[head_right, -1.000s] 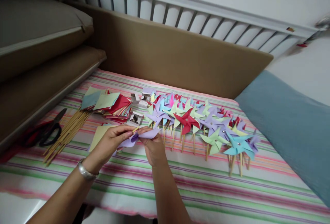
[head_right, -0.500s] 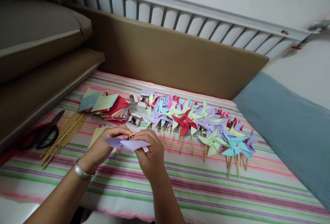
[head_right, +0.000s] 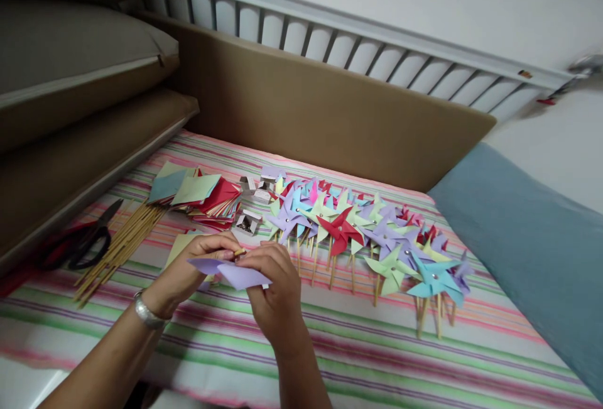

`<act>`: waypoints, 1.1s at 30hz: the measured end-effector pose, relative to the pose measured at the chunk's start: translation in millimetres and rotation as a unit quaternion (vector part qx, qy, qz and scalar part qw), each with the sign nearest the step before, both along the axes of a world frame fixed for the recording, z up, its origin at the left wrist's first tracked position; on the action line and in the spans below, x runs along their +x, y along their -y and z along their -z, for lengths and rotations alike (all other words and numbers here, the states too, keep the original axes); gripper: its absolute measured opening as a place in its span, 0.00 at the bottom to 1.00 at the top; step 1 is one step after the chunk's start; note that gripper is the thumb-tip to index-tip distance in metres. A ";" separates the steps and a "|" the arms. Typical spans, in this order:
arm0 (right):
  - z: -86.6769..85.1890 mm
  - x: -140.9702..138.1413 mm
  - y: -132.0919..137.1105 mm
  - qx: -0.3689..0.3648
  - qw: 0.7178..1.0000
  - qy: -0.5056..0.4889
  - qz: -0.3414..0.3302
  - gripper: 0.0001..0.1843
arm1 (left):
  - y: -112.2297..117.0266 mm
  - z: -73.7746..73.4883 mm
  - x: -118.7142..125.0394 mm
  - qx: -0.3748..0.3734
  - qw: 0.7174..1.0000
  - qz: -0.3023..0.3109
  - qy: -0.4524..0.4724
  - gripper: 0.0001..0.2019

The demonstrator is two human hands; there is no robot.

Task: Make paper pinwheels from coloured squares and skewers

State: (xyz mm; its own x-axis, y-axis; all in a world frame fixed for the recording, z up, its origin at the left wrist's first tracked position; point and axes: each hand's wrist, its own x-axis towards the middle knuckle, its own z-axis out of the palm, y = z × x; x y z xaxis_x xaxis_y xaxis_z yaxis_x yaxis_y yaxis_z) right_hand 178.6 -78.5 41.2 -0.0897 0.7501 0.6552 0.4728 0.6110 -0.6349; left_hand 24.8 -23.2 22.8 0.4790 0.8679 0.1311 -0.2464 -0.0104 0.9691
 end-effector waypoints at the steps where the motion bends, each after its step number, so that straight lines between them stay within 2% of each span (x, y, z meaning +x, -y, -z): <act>1: 0.4 -0.1 -0.3 -0.001 1.000 -0.005 0.000 0.13 | -0.1 0.1 0.0 0.004 1.000 -0.001 -0.005 0.05; 6: 0.5 -1.2 0.2 -0.003 1.000 -0.009 0.000 0.14 | 0.2 0.6 -0.8 0.039 0.999 -0.005 -0.023 0.06; 12: 0.2 -0.9 1.3 0.000 1.000 -0.009 0.000 0.14 | 0.4 -1.5 -0.3 0.027 0.999 0.013 -0.016 0.06; 33: -2.7 -2.8 0.7 -0.004 1.000 -0.025 0.003 0.09 | -1.9 0.6 -2.2 0.063 0.998 0.011 -0.028 0.06</act>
